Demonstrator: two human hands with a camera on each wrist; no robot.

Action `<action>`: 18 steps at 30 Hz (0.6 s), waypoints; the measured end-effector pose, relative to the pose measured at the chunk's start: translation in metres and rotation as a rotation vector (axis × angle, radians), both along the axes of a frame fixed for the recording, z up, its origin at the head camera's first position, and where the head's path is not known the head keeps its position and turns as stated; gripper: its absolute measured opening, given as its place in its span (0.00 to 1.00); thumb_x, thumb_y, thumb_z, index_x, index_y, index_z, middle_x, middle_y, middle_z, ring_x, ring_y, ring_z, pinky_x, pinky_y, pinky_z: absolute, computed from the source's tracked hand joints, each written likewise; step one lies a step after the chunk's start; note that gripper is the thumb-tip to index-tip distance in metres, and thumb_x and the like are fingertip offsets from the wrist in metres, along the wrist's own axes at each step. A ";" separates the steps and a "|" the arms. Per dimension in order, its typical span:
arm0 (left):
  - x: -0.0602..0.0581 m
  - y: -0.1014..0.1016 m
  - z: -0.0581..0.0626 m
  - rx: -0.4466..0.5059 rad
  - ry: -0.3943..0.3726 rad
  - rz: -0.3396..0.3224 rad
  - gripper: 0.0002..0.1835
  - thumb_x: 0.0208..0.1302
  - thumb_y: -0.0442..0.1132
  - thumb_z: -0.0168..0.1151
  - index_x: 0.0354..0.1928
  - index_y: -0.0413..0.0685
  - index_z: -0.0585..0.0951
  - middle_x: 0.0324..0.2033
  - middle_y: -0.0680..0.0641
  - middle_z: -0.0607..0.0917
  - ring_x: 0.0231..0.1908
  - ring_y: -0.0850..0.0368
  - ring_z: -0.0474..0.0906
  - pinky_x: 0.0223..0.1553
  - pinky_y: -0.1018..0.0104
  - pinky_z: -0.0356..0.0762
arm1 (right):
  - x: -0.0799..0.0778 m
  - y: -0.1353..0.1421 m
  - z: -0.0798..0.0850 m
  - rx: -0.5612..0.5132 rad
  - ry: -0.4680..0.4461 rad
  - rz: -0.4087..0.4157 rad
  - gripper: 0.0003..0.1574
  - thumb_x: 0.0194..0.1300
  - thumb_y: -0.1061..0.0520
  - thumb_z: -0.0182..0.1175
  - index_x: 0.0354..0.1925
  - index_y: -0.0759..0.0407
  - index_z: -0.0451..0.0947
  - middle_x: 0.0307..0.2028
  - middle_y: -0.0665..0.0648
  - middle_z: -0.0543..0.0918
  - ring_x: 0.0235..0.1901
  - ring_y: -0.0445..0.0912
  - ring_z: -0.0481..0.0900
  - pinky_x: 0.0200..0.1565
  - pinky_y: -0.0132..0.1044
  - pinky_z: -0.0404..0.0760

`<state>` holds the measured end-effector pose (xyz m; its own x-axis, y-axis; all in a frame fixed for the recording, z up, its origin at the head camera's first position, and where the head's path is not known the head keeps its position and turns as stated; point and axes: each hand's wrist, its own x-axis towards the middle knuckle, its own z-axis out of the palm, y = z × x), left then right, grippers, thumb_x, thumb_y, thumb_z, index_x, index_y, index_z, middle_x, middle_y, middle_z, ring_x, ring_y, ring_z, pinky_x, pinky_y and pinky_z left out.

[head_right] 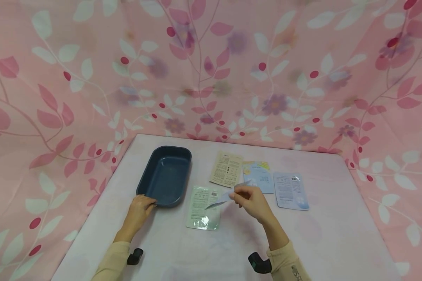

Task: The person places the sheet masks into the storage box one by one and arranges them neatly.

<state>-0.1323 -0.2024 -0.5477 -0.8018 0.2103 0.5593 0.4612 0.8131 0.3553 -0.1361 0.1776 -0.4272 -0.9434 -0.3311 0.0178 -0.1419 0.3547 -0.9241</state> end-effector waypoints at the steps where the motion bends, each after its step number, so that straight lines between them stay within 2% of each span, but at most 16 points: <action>1: 0.000 0.000 0.000 0.002 -0.002 0.000 0.12 0.35 0.22 0.74 0.27 0.36 0.84 0.24 0.44 0.85 0.27 0.50 0.81 0.45 0.48 0.76 | -0.003 -0.002 0.002 0.006 0.009 0.008 0.09 0.63 0.61 0.60 0.35 0.69 0.78 0.23 0.55 0.74 0.22 0.43 0.73 0.26 0.33 0.76; 8: 0.001 0.002 0.001 0.018 -0.008 -0.002 0.12 0.35 0.22 0.74 0.27 0.36 0.84 0.24 0.44 0.85 0.27 0.50 0.81 0.46 0.47 0.76 | -0.019 -0.013 0.015 -0.028 0.043 0.052 0.08 0.62 0.64 0.60 0.36 0.71 0.78 0.24 0.57 0.75 0.23 0.43 0.73 0.26 0.32 0.76; 18: 0.001 0.001 0.000 0.020 -0.001 0.007 0.11 0.35 0.22 0.74 0.27 0.35 0.84 0.24 0.44 0.85 0.28 0.49 0.81 0.45 0.46 0.76 | -0.036 -0.031 0.029 -0.030 0.057 0.068 0.09 0.62 0.64 0.59 0.37 0.72 0.78 0.25 0.60 0.76 0.23 0.45 0.74 0.27 0.31 0.76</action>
<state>-0.1314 -0.2019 -0.5479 -0.8036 0.1931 0.5630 0.4551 0.8090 0.3722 -0.1722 0.1468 -0.3986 -0.9158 -0.3932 0.0816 -0.2174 0.3146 -0.9240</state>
